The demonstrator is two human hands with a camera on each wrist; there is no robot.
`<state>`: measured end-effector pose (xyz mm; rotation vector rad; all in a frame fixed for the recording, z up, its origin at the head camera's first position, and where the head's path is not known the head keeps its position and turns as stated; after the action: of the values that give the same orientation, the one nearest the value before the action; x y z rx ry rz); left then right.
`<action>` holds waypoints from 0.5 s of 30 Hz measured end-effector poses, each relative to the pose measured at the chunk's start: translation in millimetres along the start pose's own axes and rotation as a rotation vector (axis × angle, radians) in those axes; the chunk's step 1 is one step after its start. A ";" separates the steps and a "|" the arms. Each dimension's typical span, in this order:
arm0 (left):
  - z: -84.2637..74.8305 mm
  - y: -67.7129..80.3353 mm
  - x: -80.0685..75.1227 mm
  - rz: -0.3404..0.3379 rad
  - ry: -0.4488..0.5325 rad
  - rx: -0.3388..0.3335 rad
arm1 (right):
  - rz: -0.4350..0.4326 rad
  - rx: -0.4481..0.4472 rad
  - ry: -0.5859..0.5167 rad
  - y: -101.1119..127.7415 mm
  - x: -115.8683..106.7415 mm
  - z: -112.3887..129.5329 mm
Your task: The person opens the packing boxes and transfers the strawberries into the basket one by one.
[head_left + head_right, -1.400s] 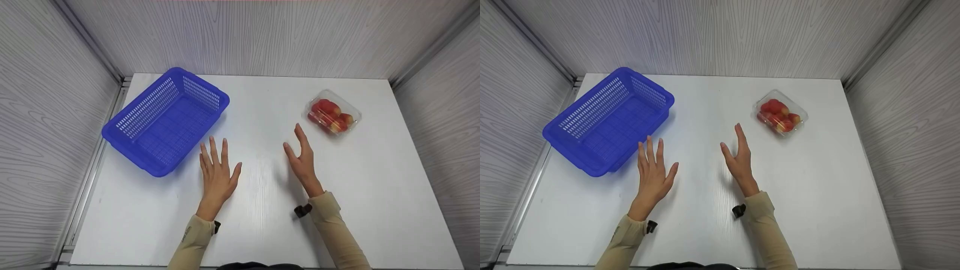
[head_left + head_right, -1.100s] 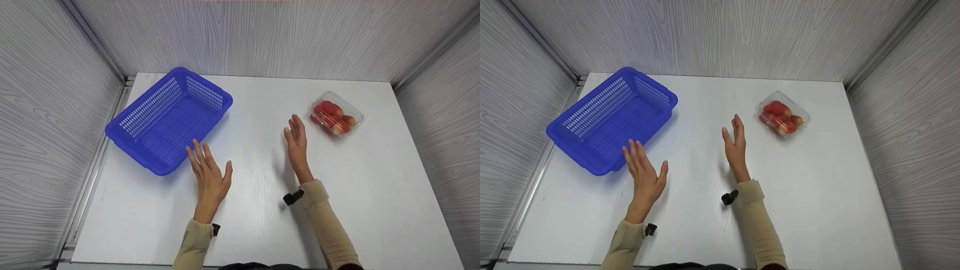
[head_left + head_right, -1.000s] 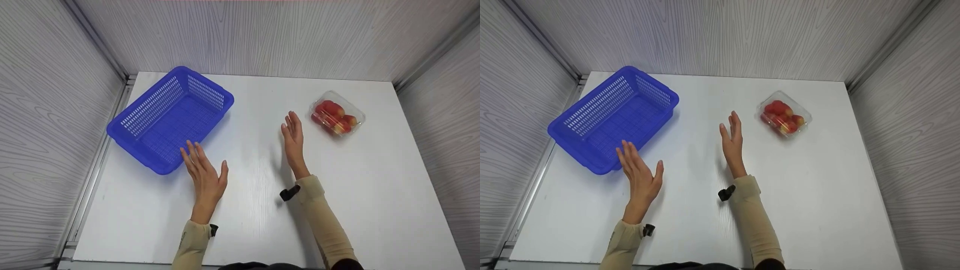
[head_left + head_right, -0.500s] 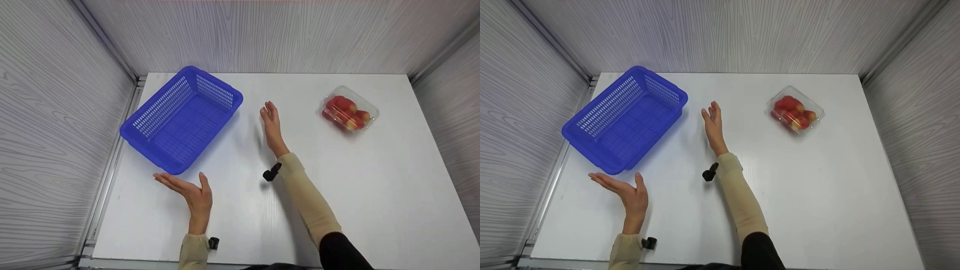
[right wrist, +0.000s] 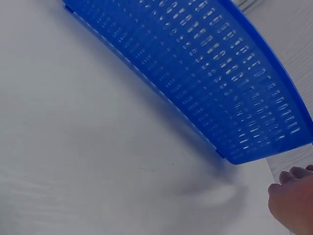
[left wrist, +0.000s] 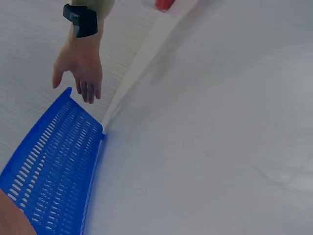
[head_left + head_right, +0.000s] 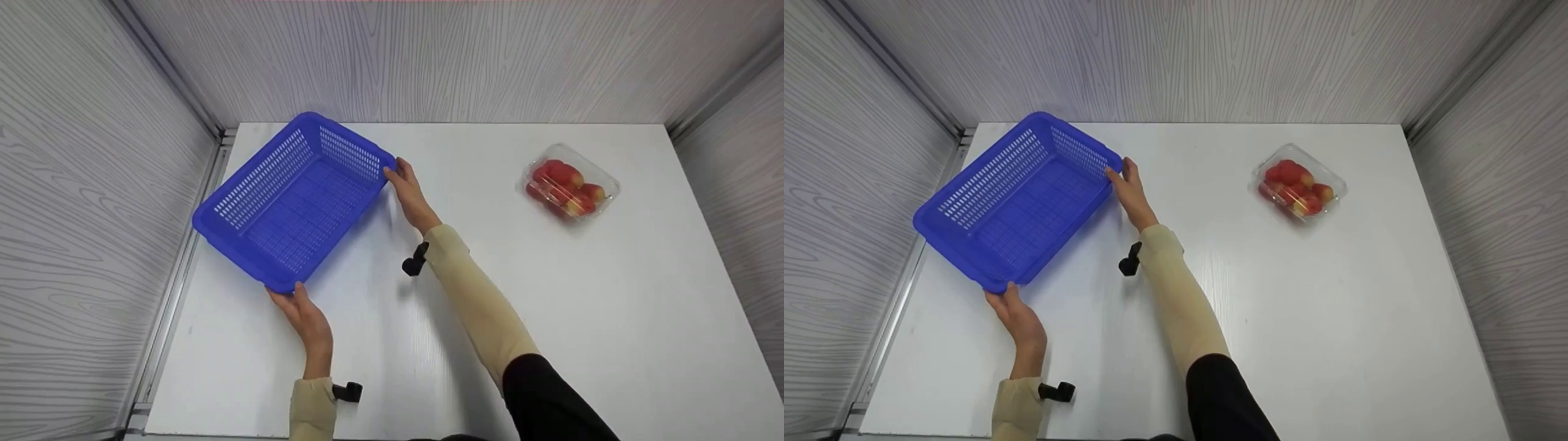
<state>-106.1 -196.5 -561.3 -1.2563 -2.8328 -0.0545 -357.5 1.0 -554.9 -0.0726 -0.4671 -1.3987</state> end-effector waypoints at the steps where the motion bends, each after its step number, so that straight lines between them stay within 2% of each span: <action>1: 3.5 -2.8 -0.5 -0.009 0.011 -0.013 | 0.003 0.007 0.007 -1.7 3.4 0.7; 5: 5.6 -7.6 -0.7 -0.045 0.025 -0.037 | 0.008 0.043 0.059 -8.0 12.0 3.4; 10: 6.3 -8.6 1.7 -0.061 0.038 -0.080 | 0.001 0.057 0.079 -11.2 10.8 6.1; 15: 2.5 -8.8 -0.7 -0.074 0.091 -0.066 | -0.002 0.045 0.061 -8.7 11.2 4.1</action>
<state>-112.2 -202.8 -564.0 -1.1293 -2.8197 -0.2034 -365.9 -9.8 -549.1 0.0073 -0.4484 -1.3882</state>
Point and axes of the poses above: each hand's wrist, its own y-axis away from the middle knuckle, its own x-axis out of the palm, z = x × y, the point moved 6 cm from there along -y, towards the middle knuckle, and after that the axes turned 12 degrees about -y, right-handed, at the moved point
